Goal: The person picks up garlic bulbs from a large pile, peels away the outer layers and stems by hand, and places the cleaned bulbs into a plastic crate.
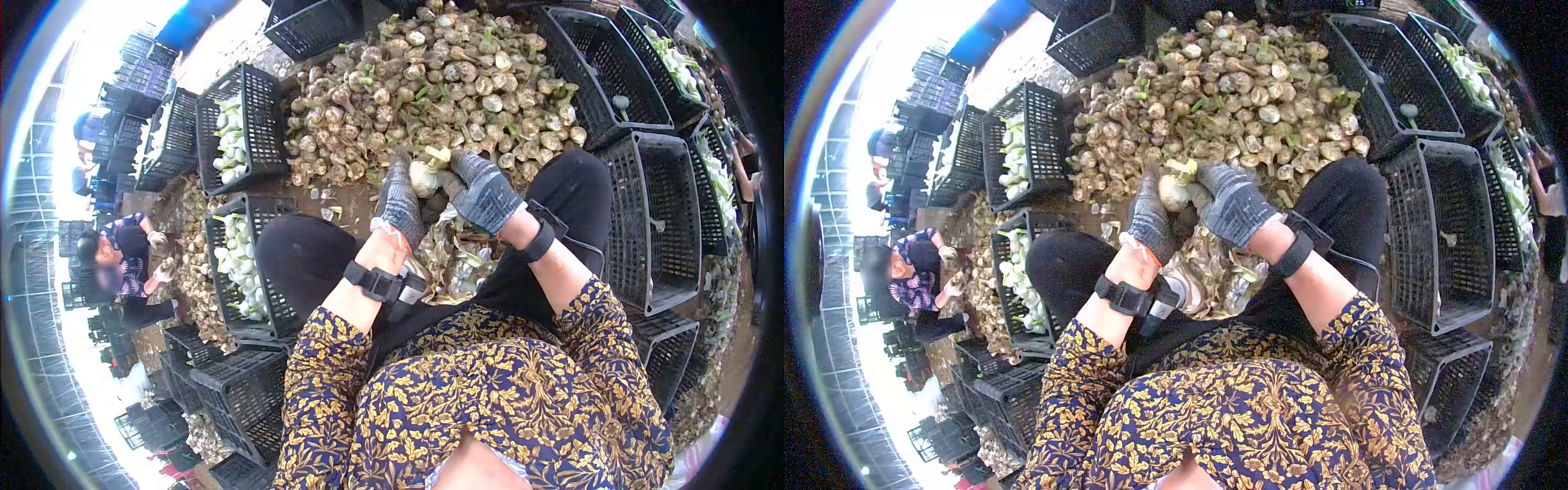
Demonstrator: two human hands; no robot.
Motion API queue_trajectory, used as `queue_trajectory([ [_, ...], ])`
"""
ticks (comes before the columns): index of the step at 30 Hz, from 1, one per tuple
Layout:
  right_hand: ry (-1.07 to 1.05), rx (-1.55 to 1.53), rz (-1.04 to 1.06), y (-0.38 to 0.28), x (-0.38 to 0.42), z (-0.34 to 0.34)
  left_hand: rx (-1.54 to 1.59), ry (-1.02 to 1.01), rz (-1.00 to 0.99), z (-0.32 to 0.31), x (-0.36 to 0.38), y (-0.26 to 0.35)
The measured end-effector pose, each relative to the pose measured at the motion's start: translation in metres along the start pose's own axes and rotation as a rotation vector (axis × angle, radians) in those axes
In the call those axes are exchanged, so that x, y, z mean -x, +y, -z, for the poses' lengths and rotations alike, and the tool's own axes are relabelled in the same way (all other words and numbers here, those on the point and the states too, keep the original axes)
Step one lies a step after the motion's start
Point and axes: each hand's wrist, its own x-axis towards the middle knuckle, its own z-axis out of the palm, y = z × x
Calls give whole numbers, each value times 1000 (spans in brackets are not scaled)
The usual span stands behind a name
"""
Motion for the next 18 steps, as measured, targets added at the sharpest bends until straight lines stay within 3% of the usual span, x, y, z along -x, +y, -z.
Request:
queue_trajectory([
  [1,28,31,16,-1,3,2,36,-156,83,-2,6,3],
  [2,39,25,23,-2,5,7,-37,92,29,-18,9,-3],
  [4,-95,69,-257,-6,8,18,-131,85,-100,-26,11,-12],
  [5,-88,64,-250,-4,10,22,-214,83,-219,-26,12,-17],
  [6,-169,-36,-318,0,11,26,-696,7,-646,-19,13,-22],
  [7,-252,-136,-386,3,13,28,-884,90,-681,-44,46,-22],
  [9,-133,6,-320,1,18,31,-1084,171,-1276,-19,13,-40],
  [10,-114,-68,-268,-2,21,31,-1089,168,-1275,-22,11,-37],
  [12,-11,-30,-231,-9,24,33,-888,159,-953,-23,8,-27],
  [13,-16,-28,-234,-12,25,35,-286,-9,-221,-46,38,-18],
  [15,44,-61,-229,-14,25,36,-40,-94,83,-33,31,-15],
  [16,41,-57,-232,-15,23,35,-36,-96,86,-33,29,-14],
  [18,67,40,-218,-13,21,36,-214,-8,-92,-36,24,-17],
])
